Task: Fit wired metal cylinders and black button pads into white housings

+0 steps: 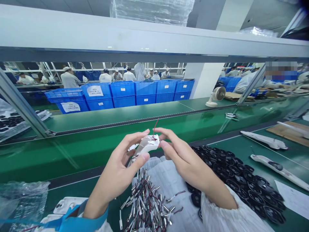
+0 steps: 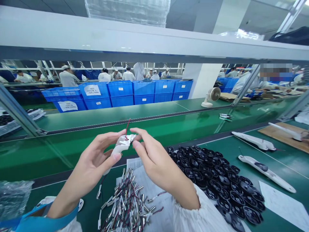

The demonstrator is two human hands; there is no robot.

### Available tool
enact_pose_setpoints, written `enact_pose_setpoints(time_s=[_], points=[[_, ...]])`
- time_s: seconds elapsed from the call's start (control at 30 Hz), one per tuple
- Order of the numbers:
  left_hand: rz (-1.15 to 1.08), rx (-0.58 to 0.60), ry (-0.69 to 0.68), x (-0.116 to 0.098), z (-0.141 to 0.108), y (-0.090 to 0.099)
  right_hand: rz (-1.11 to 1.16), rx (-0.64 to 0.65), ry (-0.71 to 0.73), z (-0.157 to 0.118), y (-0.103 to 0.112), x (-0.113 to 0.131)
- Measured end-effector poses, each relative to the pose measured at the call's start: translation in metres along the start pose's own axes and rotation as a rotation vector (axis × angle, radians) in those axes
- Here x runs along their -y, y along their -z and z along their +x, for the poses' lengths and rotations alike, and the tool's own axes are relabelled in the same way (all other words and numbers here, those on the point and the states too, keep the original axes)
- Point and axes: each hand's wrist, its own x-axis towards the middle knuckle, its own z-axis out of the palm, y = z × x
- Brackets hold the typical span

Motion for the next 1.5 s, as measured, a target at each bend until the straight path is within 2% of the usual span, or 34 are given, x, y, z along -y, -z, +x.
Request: enact_pose_setpoints(time_s=[0.07,0.2,0.3,0.4,0.5,0.6,0.77,0.87,0.97,1.07,1.17,1.27,1.33,1.5], points=[[0.082,-0.027,-0.029,0.002,0.0,-0.001,0.083,-0.039,0.0,-0.001,-0.004,-0.003],[0.269,0.005,-0.126,0.007,0.001,-0.008,0.282,-0.103,0.04,-0.001,-0.015,-0.007],[0.314,0.002,-0.185,0.01,0.003,-0.013,0.354,-0.139,0.049,-0.001,-0.013,-0.007],[0.312,-0.043,-0.206,0.009,0.003,-0.014,0.397,-0.06,-0.016,0.0,0.0,-0.005],[0.302,-0.091,-0.199,0.007,0.003,-0.012,0.393,0.046,-0.148,0.001,0.017,-0.004],[0.28,-0.059,-0.17,0.006,0.004,-0.01,0.389,-0.007,-0.207,0.003,0.025,-0.003],[0.108,0.02,-0.064,0.008,0.006,-0.011,0.446,-0.141,-0.067,0.004,0.016,-0.003],[-0.047,0.059,-0.031,0.01,0.007,-0.01,0.448,-0.149,-0.025,0.006,0.009,-0.002],[-0.122,0.069,-0.02,0.012,0.008,-0.009,0.409,-0.138,-0.007,0.009,0.013,-0.008],[-0.1,0.037,-0.005,0.013,0.009,-0.007,0.11,-0.046,-0.118,0.012,0.031,-0.034],[-0.034,0.017,-0.006,0.011,0.01,-0.006,-0.408,0.142,-0.452,0.014,0.047,-0.083],[0.002,0.009,0.004,0.009,0.01,-0.005,-0.535,0.274,-0.653,0.014,0.048,-0.133],[0.021,0.002,0.008,0.009,0.009,-0.005,-0.578,0.33,-0.71,0.015,0.041,-0.155],[0.097,-0.013,0.0,0.01,0.008,-0.002,-0.685,0.38,-0.739,0.016,0.03,-0.172]])
